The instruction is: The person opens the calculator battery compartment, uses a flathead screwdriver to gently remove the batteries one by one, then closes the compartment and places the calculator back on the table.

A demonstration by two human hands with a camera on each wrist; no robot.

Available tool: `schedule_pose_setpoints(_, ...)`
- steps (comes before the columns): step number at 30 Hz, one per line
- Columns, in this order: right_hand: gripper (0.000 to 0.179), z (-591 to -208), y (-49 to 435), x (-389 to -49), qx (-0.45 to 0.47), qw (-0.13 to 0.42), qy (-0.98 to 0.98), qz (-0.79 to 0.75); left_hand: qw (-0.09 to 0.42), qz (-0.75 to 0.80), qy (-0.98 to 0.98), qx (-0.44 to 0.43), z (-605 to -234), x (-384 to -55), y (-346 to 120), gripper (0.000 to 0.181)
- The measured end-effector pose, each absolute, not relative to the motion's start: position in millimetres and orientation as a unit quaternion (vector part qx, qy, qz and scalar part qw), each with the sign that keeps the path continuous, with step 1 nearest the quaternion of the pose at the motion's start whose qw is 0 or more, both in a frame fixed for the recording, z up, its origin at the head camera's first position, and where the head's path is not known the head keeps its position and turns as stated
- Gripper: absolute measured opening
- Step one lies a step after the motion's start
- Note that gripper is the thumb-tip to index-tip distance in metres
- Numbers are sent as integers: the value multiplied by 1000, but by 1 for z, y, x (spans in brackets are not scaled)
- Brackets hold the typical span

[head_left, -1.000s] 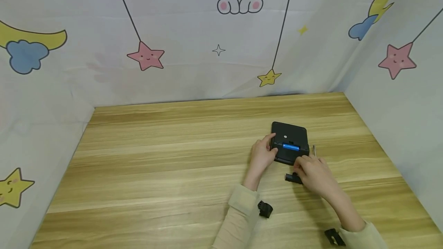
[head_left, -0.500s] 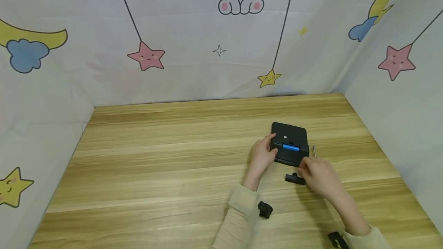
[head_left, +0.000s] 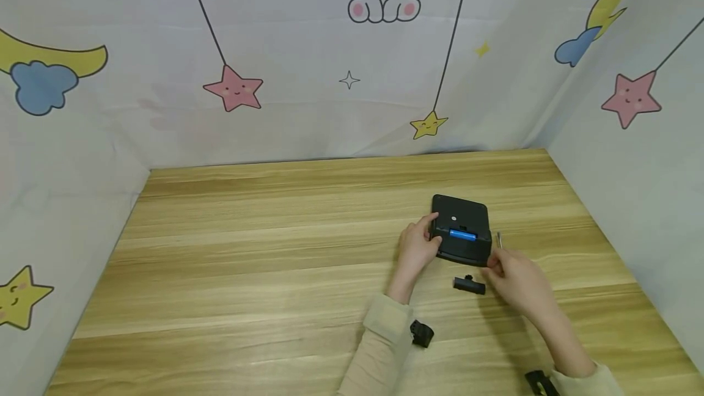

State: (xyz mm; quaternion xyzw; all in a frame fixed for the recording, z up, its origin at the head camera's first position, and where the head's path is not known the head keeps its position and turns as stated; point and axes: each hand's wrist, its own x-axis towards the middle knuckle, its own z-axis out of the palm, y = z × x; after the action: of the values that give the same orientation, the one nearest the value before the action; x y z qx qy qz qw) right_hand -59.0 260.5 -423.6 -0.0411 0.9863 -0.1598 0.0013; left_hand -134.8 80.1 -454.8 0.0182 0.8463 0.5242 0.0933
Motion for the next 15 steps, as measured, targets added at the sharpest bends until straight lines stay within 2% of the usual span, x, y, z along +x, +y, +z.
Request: schedule_pose_setpoints(15, 28, -421, 269, -56, 21, 18, 983, -180, 88, 523, 848, 17, -455, -135, 81, 51)
